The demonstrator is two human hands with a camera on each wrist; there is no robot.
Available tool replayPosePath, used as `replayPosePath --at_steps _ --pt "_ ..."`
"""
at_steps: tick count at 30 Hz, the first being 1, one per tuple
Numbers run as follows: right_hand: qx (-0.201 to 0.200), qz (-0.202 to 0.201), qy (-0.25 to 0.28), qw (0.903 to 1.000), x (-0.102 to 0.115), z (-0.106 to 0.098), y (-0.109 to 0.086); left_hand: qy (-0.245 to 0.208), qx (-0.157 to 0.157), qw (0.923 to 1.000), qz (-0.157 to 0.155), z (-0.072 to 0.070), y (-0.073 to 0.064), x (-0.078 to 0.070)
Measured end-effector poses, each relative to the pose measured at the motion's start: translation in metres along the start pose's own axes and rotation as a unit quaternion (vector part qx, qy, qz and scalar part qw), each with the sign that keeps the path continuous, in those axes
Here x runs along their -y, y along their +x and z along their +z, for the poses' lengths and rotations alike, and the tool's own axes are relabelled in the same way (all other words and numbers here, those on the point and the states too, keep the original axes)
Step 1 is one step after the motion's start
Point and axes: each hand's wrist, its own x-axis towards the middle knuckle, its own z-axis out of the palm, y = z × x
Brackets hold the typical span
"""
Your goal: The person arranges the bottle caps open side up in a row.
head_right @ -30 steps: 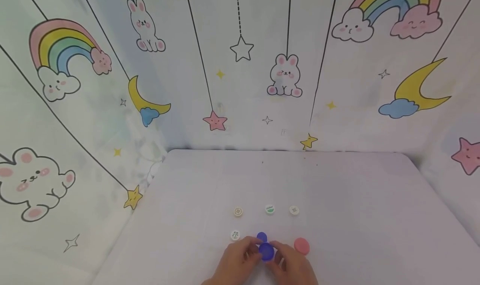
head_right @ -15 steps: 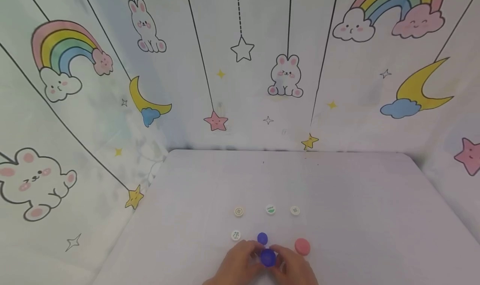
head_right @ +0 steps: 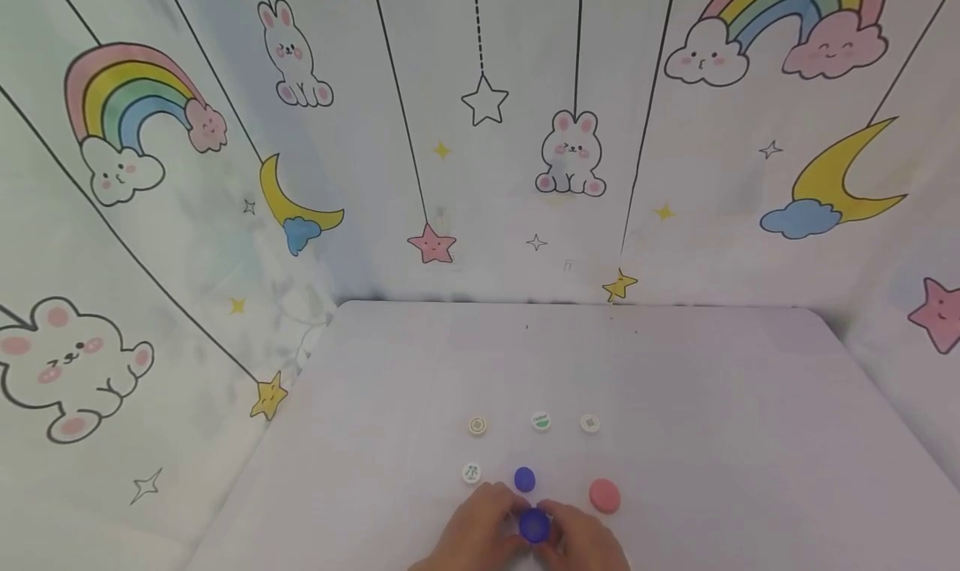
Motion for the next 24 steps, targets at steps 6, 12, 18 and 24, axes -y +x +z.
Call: replayPosePath --at_steps 6,12,18,24 --pt "-0.007 -0.029 -0.019 0.9994 -0.0007 0.0016 0.0005 0.010 -0.006 0.9999 0.013 0.0006 0.0001 0.0021" --pt "-0.003 -0.009 -0.027 0.9996 0.0027 0.0033 0.0023 0.026 -0.011 0.9992 0.027 -0.0005 0.0005 0.0023" --pt "0.014 0.030 -0.029 0.9990 0.0068 0.0082 0.0043 0.022 0.004 0.9995 0.024 -0.0027 0.0004 0.0009" --pt "0.013 0.023 -0.041 0.9988 0.0070 0.0100 0.0050 0.029 0.009 0.9994 0.019 -0.0028 0.0003 0.0009"
